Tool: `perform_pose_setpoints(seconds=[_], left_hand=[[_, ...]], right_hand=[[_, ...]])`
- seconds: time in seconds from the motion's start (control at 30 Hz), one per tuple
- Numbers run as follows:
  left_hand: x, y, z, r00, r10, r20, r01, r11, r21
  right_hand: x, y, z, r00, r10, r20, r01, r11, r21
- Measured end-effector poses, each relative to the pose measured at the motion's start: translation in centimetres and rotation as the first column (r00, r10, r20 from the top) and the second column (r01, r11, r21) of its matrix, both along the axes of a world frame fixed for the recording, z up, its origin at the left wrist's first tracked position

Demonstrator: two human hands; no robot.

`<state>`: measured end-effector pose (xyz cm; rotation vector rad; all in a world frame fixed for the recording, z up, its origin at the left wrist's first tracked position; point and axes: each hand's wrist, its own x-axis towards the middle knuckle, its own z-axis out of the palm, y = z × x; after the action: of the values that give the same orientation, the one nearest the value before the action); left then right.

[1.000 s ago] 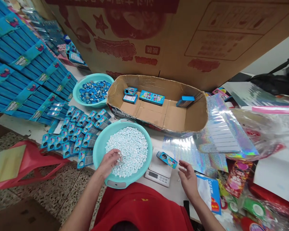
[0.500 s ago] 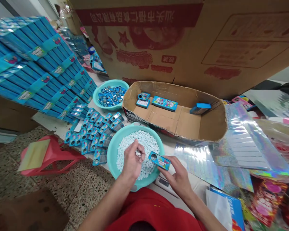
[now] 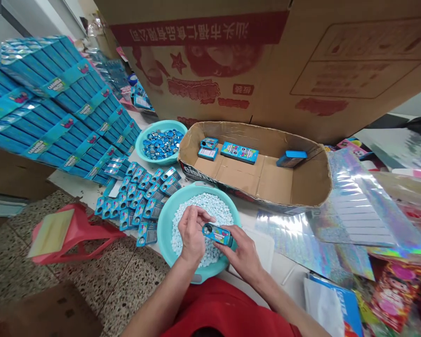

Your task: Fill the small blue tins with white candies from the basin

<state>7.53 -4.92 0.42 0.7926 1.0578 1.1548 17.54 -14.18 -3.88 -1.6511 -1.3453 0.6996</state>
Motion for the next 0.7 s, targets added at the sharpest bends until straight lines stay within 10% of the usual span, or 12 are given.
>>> perform_pose_setpoints(seconds=[0.23, 0.43, 0.7], left_hand=[[-4.7, 1.7, -3.8, 0.974, -0.015, -0.225, -0.01, 0.994, -0.108], [-6.6, 0.4, -9.0, 0.884, -0.154, -0.441, 0.05, 0.97, -0.239], [-6.1, -0.1, -9.6, 0.862, -0.209, -0.461, 0.087, 0.959, -0.271]], right_hand=[[4.4, -7.0, -0.5, 0.975, -0.222, 0.033, 0.224, 0.972, -0.075], [6.7, -11.6, -4.5, 0.925, -0.362, 0.115, 0.374, 0.92, -0.117], [6.7, -11.5, -7.2, 0.939, -0.343, -0.008, 0.34, 0.933, -0.114]])
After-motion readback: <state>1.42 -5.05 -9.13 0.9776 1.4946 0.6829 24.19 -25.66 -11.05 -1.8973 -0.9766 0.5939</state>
